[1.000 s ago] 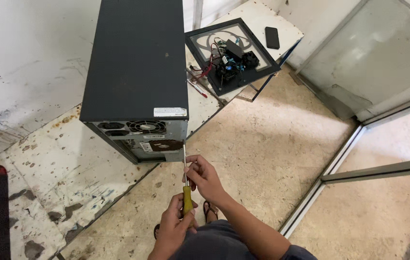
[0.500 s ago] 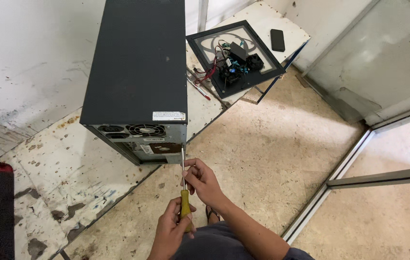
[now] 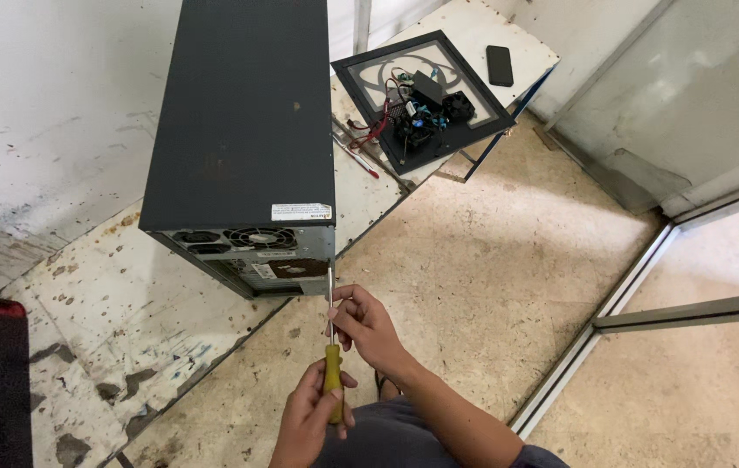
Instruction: The person uses a screwdriver to remove screws from the back of a computer tower and takes out a fan. They then use a toothbrush to clean the fan blades and casing.
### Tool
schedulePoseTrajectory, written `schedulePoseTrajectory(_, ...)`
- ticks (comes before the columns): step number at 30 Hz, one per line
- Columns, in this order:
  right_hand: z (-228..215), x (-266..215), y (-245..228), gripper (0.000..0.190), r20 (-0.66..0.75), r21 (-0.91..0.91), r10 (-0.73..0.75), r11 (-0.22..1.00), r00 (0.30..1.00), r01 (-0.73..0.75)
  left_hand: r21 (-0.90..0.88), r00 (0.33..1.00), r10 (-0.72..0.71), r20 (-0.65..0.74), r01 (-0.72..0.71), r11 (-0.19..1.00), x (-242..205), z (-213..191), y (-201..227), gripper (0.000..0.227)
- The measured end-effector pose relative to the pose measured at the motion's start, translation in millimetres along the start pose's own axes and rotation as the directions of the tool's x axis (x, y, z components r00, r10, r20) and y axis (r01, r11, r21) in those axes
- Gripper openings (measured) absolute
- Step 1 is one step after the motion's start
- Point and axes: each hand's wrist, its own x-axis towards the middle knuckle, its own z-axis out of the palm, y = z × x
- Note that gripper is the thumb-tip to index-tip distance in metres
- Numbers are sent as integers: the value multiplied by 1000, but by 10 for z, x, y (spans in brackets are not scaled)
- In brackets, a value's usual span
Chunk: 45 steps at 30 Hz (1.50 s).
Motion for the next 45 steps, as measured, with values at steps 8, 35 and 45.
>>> schedulePoseTrajectory(8, 45, 35, 109, 18, -37, 76, 10, 997, 999, -7, -355, 997, 56, 61, -31, 934, 53, -31, -120, 54)
schedulePoseTrajectory(35, -83, 68, 10, 13, 310, 182, 150, 960, 939, -213, -747, 914, 145, 379, 210, 630, 58, -179, -382, 21)
schedulePoseTrajectory(45, -207, 259, -30, 22, 76, -206, 55, 978, 996, -38, 368, 766, 155, -624, 113, 923, -370, 192, -28, 37)
